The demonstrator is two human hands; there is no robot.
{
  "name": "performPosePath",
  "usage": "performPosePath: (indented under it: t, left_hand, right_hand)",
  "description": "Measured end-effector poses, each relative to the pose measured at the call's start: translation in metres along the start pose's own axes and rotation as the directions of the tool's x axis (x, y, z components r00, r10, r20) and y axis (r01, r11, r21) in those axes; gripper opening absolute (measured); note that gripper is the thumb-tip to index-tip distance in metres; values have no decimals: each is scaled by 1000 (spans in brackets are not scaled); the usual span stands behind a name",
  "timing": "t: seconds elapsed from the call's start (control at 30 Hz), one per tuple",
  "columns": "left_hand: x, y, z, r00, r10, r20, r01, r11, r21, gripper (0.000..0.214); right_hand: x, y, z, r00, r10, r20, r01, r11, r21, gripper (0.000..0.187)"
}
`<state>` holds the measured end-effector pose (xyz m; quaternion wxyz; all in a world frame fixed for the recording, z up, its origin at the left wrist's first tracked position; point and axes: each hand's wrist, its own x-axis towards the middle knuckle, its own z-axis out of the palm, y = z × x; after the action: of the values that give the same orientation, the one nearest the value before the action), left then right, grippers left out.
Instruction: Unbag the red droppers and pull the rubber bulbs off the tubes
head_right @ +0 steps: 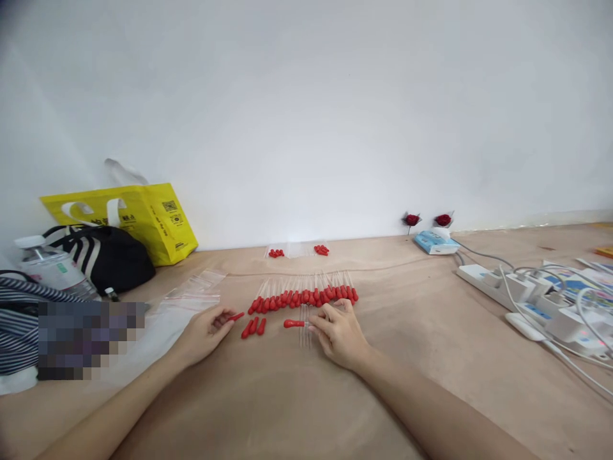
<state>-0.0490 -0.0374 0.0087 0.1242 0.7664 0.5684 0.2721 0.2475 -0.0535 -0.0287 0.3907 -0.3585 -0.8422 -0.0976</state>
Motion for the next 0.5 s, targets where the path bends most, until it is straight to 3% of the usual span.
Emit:
performPosePath:
  t: [0.13, 0.3, 0.4, 0.5]
  left_hand:
    - [-7, 9, 10, 995, -94, 19, 96, 987, -133, 22]
    - [-7, 7, 10, 977, -205, -60, 181, 943, -280, 32]
    - [-5, 4, 10, 977, -203, -65, 179, 947, -266, 32]
    - [-5, 7, 12, 979, -124, -162, 103, 985, -137, 29]
  right_hand:
    - [-1, 0, 1, 1000, 2, 14, -2, 1000, 4, 20]
    - [0, 0, 4, 998, 12, 69, -12, 1000, 2, 20]
    - [1, 0, 3, 996, 21, 88, -23, 1000, 19, 18]
    - [1, -1, 2, 995, 34, 94, -38, 999, 39, 18]
